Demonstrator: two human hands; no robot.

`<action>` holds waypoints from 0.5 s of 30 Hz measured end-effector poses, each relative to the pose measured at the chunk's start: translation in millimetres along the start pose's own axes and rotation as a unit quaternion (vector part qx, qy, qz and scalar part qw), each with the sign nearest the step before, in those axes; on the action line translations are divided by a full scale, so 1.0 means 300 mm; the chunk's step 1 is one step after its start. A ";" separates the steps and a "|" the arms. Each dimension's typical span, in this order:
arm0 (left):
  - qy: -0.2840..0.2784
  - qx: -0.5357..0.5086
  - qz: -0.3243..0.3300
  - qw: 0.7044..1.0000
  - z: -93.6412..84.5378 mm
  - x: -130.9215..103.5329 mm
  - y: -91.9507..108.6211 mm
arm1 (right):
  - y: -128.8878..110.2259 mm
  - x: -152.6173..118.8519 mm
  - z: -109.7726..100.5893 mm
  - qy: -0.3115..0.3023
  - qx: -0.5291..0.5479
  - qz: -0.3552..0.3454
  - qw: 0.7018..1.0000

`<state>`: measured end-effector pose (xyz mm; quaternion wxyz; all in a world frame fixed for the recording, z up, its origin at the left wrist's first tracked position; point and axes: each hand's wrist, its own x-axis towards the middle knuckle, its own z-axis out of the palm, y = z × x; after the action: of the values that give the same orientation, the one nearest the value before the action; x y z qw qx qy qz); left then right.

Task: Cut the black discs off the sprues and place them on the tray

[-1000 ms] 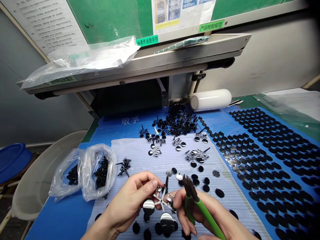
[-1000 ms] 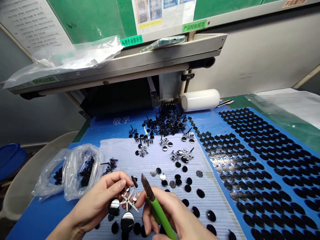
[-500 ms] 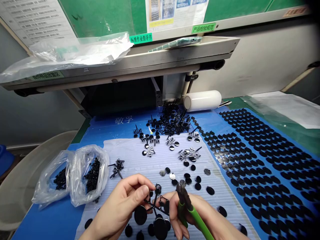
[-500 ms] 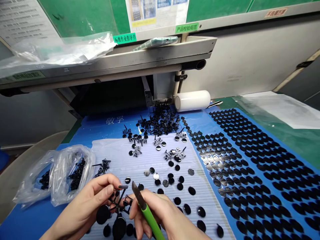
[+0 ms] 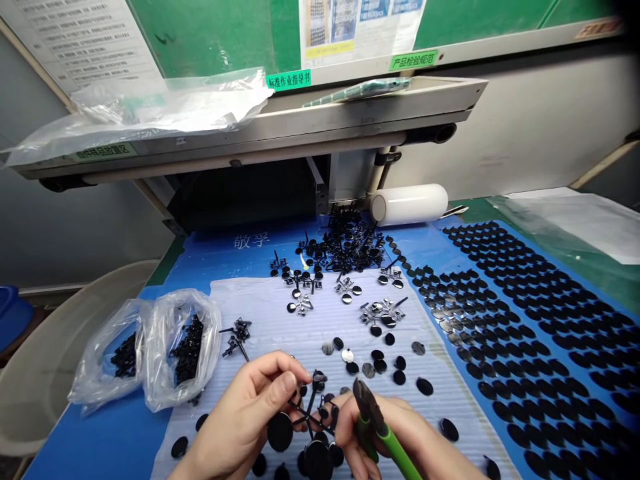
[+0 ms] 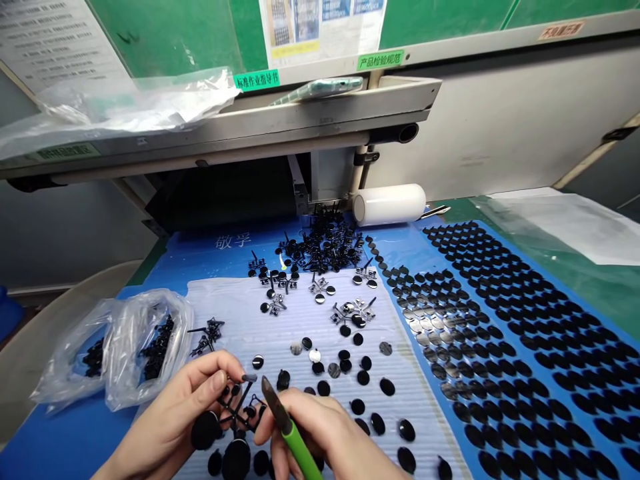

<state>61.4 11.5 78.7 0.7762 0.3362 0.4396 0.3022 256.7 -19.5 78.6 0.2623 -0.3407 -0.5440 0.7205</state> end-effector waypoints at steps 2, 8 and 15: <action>0.000 -0.004 0.002 1.000 -0.003 -0.001 -0.004 | 0.007 0.005 0.000 -0.004 0.000 -0.009 1.000; 0.005 -0.019 0.003 1.000 -0.004 0.001 -0.009 | 0.051 0.018 0.008 -0.001 0.003 -0.033 0.999; 0.072 -0.082 0.046 0.993 0.013 -0.010 -0.011 | 0.058 0.022 0.021 0.038 -0.029 -0.061 0.997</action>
<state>64.2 6.3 79.2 0.7527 0.2686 0.4522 0.3960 247.5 -22.9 61.7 0.3168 -0.3412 -0.5741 0.6736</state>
